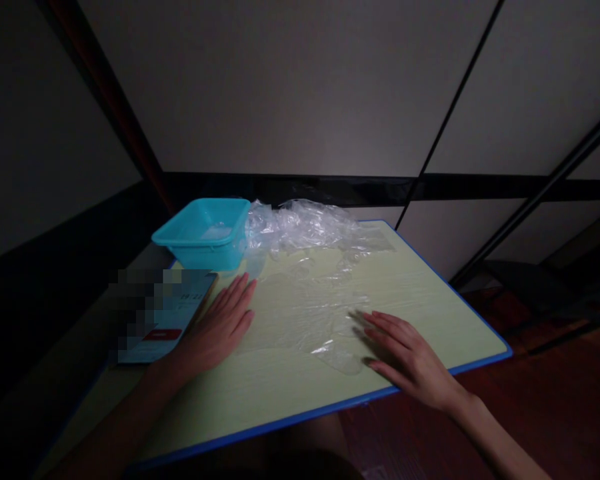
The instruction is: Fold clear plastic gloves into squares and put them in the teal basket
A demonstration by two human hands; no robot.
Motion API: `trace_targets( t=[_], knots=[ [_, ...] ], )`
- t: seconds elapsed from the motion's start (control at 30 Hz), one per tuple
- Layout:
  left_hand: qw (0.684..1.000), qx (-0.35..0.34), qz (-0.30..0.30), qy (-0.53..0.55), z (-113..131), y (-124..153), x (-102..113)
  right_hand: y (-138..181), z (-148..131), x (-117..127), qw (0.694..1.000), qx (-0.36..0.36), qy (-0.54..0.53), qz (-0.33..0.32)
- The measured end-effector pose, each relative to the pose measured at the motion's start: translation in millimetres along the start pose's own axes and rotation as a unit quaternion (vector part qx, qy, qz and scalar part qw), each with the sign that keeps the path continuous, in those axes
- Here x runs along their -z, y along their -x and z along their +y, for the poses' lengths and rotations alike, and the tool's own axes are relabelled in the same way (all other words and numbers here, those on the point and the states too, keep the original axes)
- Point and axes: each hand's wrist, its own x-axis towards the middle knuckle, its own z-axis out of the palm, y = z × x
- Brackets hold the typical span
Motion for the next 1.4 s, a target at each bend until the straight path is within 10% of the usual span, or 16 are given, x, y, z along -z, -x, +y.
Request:
trace_targets(
  t=[0.63,1.4],
  knots=[
    [0.974,-0.185,0.042,0.124,23.5,-3.0,11.9,-9.5,-27.3,14.7,0.965,0.225,0.129,-0.027],
    [0.971,-0.217,-0.005,0.096,30.2,-2.2,14.1,-27.5,-26.8,20.1,0.982,0.185,0.025,-0.029]
  ],
)
